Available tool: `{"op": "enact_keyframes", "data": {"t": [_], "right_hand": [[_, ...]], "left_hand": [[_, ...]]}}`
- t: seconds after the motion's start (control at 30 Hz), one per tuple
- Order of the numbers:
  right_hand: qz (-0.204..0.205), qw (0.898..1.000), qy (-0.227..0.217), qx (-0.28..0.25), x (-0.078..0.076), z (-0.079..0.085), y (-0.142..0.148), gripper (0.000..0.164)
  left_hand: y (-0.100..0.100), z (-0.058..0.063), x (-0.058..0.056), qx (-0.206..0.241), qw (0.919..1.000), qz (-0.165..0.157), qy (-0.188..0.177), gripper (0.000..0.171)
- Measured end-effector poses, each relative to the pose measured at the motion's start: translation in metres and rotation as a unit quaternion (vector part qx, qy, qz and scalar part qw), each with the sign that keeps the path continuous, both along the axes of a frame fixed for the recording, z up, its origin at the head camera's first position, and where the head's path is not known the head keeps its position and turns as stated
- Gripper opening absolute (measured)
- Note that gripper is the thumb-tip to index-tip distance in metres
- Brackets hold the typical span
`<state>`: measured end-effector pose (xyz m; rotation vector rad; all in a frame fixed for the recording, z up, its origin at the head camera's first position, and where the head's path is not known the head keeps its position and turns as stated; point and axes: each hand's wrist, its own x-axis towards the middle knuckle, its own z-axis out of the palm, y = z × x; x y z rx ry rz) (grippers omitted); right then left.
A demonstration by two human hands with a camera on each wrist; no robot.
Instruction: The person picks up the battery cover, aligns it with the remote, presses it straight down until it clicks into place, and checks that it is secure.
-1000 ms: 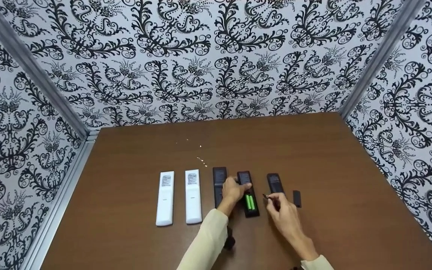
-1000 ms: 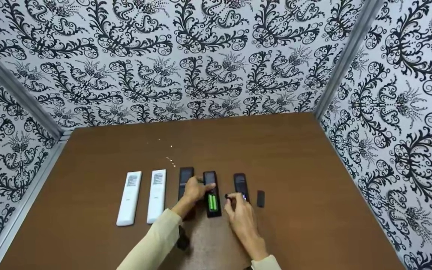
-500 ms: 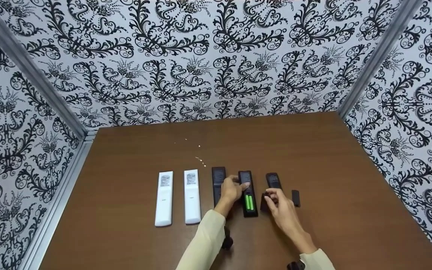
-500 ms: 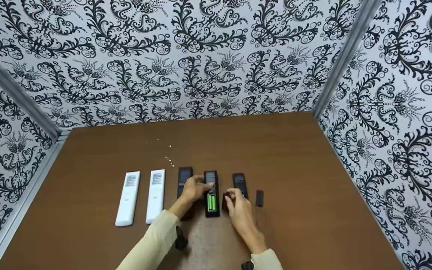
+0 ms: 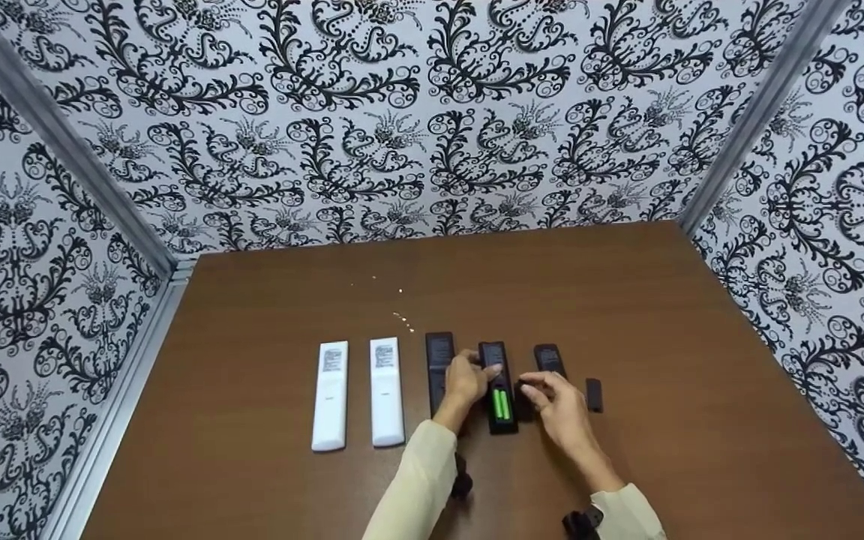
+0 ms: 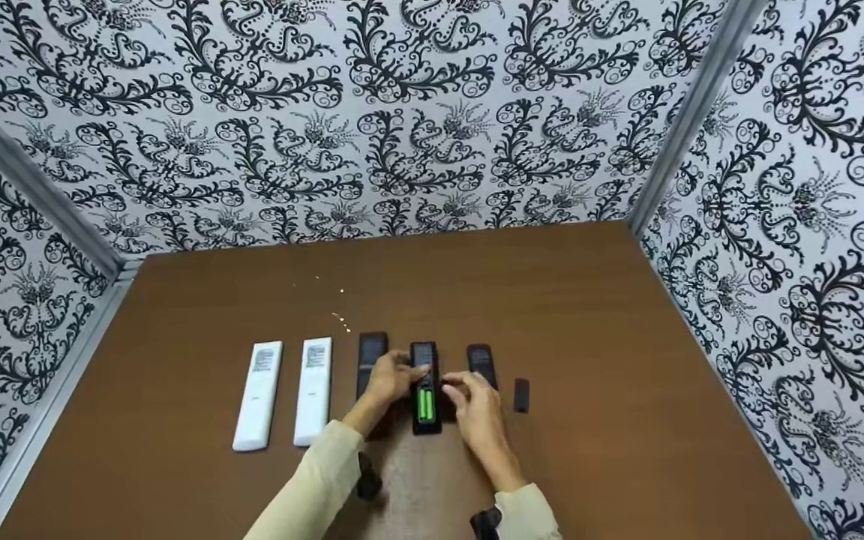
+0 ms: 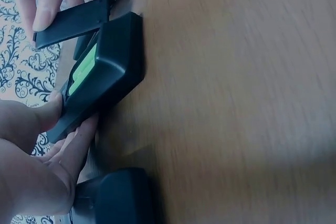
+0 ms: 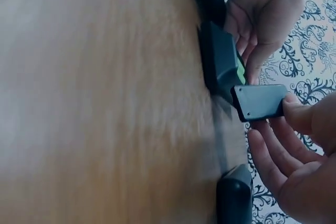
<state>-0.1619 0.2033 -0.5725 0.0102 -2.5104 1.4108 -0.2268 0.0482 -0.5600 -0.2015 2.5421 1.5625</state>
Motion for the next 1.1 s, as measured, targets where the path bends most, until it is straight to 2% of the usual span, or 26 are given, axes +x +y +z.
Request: {"op": "enact_keyframes", "data": {"t": [0.23, 0.53, 1.1], "right_hand": [[-0.008, 0.999, -0.031, 0.002, -0.007, 0.006, -0.006, 0.015], [0.013, 0.998, -0.044, -0.043, -0.013, 0.005, -0.018, 0.015], [0.018, 0.999, -0.036, -0.028, -0.012, -0.003, -0.019, 0.012]], "left_hand": [[-0.002, 0.001, -0.001, -0.013, 0.9999, -0.006, -0.006, 0.043], [-0.005, -0.003, -0.002, -0.027, 0.9991, -0.024, 0.024, 0.039], [-0.004, -0.003, 0.001, -0.021, 0.9994, -0.021, 0.019, 0.042]]}}
